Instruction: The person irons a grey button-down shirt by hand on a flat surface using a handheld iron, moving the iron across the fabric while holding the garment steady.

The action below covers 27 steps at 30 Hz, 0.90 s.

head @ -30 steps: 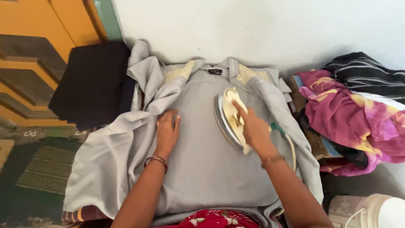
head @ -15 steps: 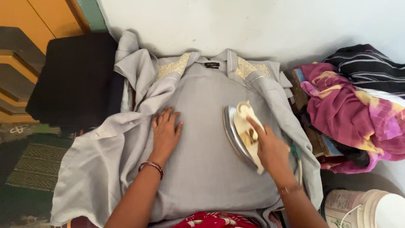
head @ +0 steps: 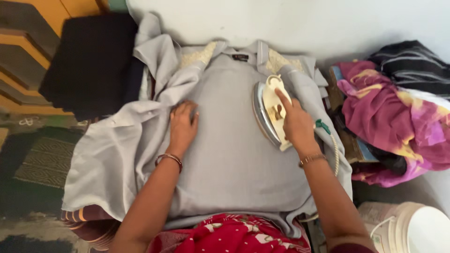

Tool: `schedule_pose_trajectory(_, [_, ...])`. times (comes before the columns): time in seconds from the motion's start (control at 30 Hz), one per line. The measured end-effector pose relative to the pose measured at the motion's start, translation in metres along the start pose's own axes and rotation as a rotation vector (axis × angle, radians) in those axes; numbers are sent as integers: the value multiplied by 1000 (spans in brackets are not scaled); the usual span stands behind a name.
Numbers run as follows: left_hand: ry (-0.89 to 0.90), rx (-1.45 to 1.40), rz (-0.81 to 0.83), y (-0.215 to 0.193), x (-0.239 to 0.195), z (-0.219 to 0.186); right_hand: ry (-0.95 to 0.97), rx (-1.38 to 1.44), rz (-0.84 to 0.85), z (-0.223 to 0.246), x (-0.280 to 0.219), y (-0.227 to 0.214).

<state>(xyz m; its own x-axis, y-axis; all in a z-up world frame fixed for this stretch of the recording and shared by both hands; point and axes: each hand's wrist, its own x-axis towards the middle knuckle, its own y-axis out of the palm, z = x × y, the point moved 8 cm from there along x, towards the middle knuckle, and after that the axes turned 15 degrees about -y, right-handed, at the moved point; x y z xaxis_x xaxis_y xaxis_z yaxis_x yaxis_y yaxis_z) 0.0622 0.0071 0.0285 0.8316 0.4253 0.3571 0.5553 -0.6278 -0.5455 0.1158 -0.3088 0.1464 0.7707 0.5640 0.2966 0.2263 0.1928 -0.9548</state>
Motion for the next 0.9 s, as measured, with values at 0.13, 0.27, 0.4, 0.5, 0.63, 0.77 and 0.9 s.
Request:
schedule_pose_trajectory(0.13, [8,-23,20,0,0,3,4,93,154,25,-73,-19])
schedule_pose_trajectory(0.27, [-20,-28,52,4,5,2,-52,158,368,44,-126,-29])
schedule_pose_trajectory(0.4, [-143,-125,217,10,15,12,-349,180,480,84,-139,-32])
schedule_pose_trajectory(0.5, [-351,-374,425,11,22,30,-552,283,310,128,-126,-46])
schedule_pose_trajectory(0.63, [-384,-733,544,-2,26,31,-630,278,182,178,-85,-40])
schedule_pose_trajectory(0.77, [-434,-986,470,-21,30,42,-542,314,208,197,-49,-28])
schedule_pose_trajectory(0.9, [-451,-950,396,-29,28,50,-574,379,156,195,-53,-42])
